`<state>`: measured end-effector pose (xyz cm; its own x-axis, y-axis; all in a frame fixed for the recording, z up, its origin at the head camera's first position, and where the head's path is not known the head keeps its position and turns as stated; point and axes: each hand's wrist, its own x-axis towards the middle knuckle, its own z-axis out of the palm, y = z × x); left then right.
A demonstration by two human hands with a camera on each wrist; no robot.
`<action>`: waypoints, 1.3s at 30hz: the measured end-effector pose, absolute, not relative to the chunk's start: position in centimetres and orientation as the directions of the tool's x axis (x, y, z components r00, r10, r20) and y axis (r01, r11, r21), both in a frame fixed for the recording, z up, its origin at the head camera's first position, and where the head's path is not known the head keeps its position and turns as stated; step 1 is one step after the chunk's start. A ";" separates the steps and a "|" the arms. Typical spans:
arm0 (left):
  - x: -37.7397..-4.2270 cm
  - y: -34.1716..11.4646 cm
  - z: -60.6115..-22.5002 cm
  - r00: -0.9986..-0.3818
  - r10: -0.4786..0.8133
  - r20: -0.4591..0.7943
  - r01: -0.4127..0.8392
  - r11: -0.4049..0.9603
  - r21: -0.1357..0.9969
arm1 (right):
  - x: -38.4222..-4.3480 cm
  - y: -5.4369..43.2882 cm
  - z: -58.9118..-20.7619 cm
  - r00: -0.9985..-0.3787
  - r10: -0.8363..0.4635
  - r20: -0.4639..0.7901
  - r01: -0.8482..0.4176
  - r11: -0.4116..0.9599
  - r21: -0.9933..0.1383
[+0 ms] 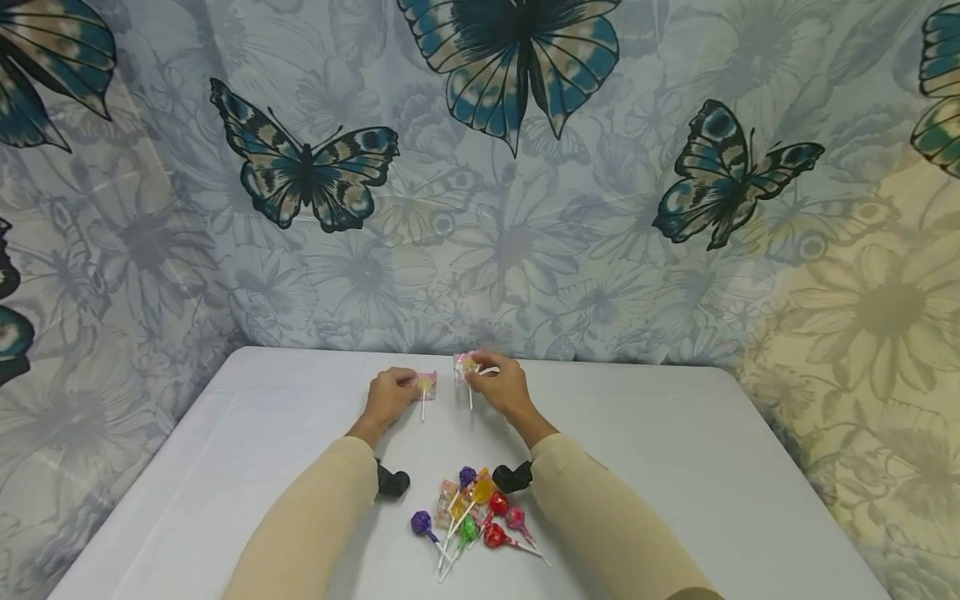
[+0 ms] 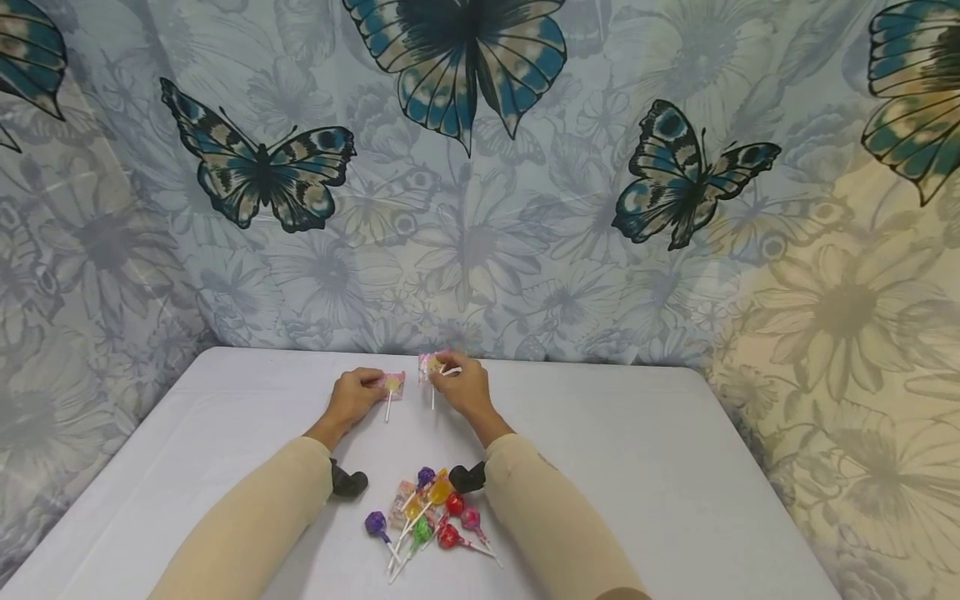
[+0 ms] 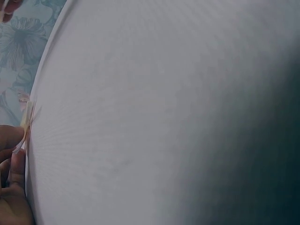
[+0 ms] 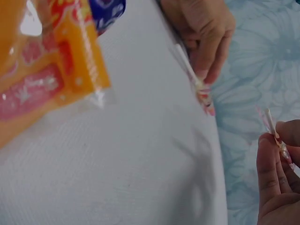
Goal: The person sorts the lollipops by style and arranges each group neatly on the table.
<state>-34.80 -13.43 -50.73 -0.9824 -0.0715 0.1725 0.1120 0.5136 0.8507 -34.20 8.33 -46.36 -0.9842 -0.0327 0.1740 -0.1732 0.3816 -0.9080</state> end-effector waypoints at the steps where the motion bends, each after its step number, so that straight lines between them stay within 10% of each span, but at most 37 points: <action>1: -34.8 -13.4 -50.7 -0.983 -0.073 0.168 0.108 0.509 0.854 | -34.3 8.3 -46.5 -0.985 -0.031 0.167 -0.166 0.391 -0.905; 39: -34.7 -13.5 -50.8 -0.981 -0.079 0.179 0.117 0.500 0.858 | -35.5 7.1 -49.0 -0.990 -0.101 0.100 -0.142 0.712 -0.688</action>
